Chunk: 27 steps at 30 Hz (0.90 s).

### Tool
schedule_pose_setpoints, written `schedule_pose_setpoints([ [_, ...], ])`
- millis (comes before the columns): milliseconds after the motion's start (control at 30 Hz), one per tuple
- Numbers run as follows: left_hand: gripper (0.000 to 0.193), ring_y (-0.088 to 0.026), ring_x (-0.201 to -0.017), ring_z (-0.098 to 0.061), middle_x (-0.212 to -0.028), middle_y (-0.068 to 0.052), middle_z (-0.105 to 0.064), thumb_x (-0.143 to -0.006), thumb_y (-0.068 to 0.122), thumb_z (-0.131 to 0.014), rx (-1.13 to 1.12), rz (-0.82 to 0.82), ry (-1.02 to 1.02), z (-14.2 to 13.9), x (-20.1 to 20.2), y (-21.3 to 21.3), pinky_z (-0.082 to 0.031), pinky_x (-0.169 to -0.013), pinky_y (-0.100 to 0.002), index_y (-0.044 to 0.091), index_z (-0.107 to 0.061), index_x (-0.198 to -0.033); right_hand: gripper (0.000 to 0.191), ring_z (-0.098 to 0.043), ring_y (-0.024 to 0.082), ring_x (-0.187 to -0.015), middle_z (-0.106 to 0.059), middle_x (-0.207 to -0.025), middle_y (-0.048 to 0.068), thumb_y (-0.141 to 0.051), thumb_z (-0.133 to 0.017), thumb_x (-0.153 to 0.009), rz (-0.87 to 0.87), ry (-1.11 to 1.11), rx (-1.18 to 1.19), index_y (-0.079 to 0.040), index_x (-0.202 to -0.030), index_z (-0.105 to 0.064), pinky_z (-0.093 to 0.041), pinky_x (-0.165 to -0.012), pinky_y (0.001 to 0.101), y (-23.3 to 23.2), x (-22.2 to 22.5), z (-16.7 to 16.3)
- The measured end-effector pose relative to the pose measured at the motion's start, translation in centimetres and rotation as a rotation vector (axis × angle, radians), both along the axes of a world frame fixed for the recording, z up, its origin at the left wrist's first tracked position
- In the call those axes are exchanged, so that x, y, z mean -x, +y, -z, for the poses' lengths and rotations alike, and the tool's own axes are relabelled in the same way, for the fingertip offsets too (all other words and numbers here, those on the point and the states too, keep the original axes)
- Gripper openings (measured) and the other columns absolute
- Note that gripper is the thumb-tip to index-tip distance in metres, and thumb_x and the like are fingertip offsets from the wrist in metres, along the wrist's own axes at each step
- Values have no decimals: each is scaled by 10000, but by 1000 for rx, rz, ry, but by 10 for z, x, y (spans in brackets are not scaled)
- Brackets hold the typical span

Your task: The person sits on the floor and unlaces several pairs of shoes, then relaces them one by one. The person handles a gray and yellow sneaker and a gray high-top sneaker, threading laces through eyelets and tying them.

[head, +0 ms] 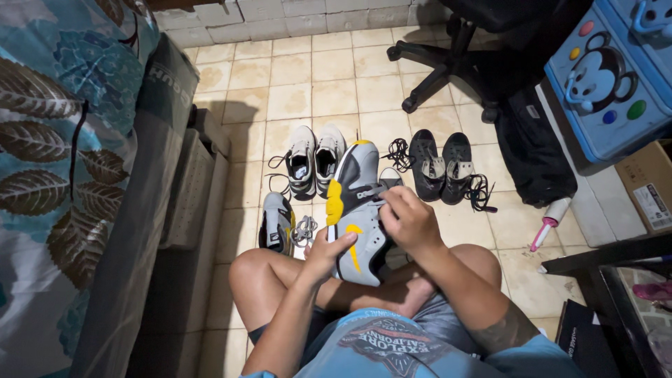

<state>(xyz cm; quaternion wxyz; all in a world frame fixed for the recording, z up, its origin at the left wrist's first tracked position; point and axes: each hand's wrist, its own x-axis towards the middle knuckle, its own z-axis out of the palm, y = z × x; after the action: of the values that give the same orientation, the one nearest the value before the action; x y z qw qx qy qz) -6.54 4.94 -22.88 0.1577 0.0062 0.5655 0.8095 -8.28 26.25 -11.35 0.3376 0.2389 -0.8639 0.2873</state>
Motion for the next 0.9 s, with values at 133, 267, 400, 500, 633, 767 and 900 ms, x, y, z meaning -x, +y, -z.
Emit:
schedule_pose_setpoints([
  [133,468,-154,-911,-696,-1049,-100,-753,-879,247,-772,84,1,13,-7,-5,16,-563,-838,-295,-70,-672,-1207,227,-700,236,-810,-697,-1038,109,-5,-662,-840,94,37,49,-41,-1059,-708,-587,-710,333,23,20,3],
  [267,452,-139,-919,-702,-1057,-94,-760,-880,243,-769,135,25,32,-17,-5,27,-564,-851,-276,-61,-679,-1202,155,-700,205,-794,-698,-981,107,-71,-707,-925,166,23,78,-32,-1075,-703,-574,-670,308,53,39,2],
  [400,456,-140,-918,-694,-1052,-100,-751,-868,219,-778,131,30,73,-24,-1,34,-567,-840,-291,-60,-671,-1212,155,-707,129,-690,-703,-827,78,-154,-741,-938,-134,-608,853,-37,-1025,-690,-582,-630,262,61,49,24],
  [500,453,-154,-917,-697,-1053,-113,-751,-872,214,-781,89,66,11,-22,-1,40,-571,-835,-308,-70,-671,-1208,122,-604,82,-632,-642,-791,22,-147,-733,-995,-283,-811,1239,-47,-1053,-695,-490,-570,225,58,47,45],
  [633,473,-169,-952,-708,-1092,-122,-750,-878,221,-772,-1,100,-73,-14,-6,46,-575,-867,-315,-67,-659,-1236,88,-604,151,-626,-619,-727,20,-100,-764,-999,226,-221,310,-116,-1077,-728,-479,-600,277,62,42,41],
  [767,508,-188,-979,-741,-1116,-131,-761,-885,272,-720,-119,70,-245,-7,-5,41,-588,-895,-313,-42,-632,-1273,328,-645,216,-891,-631,-1004,87,-24,-757,-862,-105,-346,168,-94,-1177,-700,-540,-787,313,72,41,-1],
  [900,522,-200,-972,-720,-1119,-135,-749,-888,250,-736,-11,34,-150,-1,-3,29,-576,-883,-318,-74,-626,-1281,675,-605,333,-1045,-574,-1179,199,-103,-822,-640,-409,-286,-166,8,-1278,-633,-513,-864,392,77,16,-37],
])
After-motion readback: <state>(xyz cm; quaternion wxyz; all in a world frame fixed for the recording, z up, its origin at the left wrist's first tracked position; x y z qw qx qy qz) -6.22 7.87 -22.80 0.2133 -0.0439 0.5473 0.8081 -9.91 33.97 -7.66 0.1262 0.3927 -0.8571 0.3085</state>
